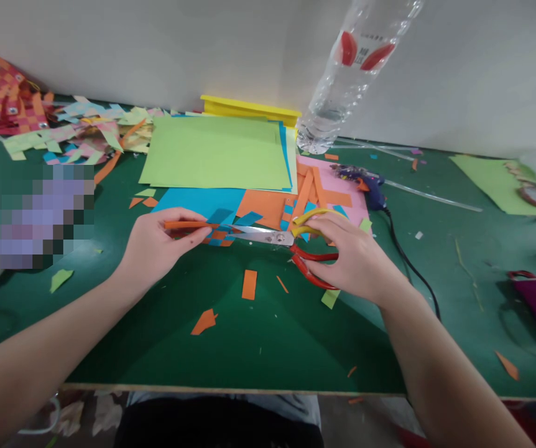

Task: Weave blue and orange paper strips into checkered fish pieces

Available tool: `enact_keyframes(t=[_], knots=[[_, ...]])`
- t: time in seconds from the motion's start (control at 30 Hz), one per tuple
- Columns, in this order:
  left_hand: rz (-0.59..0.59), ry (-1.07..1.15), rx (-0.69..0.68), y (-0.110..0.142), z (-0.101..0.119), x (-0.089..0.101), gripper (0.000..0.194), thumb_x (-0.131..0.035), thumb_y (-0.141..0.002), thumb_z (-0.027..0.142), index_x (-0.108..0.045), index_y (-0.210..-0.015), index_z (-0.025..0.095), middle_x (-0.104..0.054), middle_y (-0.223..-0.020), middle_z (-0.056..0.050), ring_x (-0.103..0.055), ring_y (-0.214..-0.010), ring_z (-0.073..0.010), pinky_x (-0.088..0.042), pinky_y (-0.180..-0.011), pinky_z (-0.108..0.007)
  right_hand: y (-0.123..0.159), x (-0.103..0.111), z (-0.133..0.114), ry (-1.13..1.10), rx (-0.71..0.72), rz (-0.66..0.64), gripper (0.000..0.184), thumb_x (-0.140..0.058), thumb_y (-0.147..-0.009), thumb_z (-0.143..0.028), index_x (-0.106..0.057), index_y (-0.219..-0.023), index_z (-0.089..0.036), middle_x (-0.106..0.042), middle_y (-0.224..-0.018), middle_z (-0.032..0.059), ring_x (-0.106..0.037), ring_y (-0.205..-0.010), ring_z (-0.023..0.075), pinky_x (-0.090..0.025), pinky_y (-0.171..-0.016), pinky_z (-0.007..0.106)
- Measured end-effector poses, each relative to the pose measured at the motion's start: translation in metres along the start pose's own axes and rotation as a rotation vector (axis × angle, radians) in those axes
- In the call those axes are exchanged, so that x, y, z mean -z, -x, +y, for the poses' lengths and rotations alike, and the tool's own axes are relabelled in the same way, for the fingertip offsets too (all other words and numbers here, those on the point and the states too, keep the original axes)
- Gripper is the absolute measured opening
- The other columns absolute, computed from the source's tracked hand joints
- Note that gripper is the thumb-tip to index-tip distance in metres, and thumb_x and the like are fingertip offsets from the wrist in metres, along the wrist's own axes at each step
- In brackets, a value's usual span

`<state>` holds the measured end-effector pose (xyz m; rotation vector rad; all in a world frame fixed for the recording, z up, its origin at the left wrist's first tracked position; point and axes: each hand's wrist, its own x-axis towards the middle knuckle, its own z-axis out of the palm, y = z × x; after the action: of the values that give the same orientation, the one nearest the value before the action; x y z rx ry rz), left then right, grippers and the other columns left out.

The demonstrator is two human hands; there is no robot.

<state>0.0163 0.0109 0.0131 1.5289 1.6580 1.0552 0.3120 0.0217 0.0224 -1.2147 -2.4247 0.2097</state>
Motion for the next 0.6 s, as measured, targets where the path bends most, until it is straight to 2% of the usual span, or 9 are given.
enact_keyframes(t=[0.27,0.43,0.6], knots=[[0.004,-0.004,0.007,0.0001,-0.0006,-0.0003,0.014,-0.072,-0.070,0.032,-0.071,-0.080,0.022,-0.072,-0.074,0.000,-0.070,-0.066,-0.0185,-0.056,-0.060,-0.028,-0.0007,0.0018,0.0013,0.001,0.017,0.007,0.028,-0.065,-0.078,-0.027,-0.059,-0.105,-0.019,-0.069,-0.105,0.0089,-0.063,-0.105,0.0249,-0.054,-0.084,0.040],[0.029,-0.059,0.003,-0.0003,-0.0001,0.0005,0.014,-0.073,-0.069,0.032,-0.071,-0.078,0.022,-0.071,-0.072,0.001,-0.067,-0.060,-0.0168,-0.056,-0.060,-0.028,0.0005,0.0030,0.0043,0.038,0.016,0.017,0.031,-0.065,-0.078,-0.030,-0.059,-0.107,-0.019,-0.069,-0.108,0.0104,-0.061,-0.110,0.0284,-0.053,-0.087,0.044],[0.033,-0.085,-0.044,0.0007,-0.0008,0.0009,0.011,-0.071,-0.071,0.030,-0.072,-0.079,0.023,-0.071,-0.074,0.001,-0.067,-0.062,-0.0158,-0.056,-0.061,-0.027,0.0010,0.0035,0.0049,0.027,0.039,0.017,0.029,-0.064,-0.080,-0.030,-0.059,-0.106,-0.019,-0.069,-0.109,0.0098,-0.061,-0.108,0.0267,-0.054,-0.086,0.043]])
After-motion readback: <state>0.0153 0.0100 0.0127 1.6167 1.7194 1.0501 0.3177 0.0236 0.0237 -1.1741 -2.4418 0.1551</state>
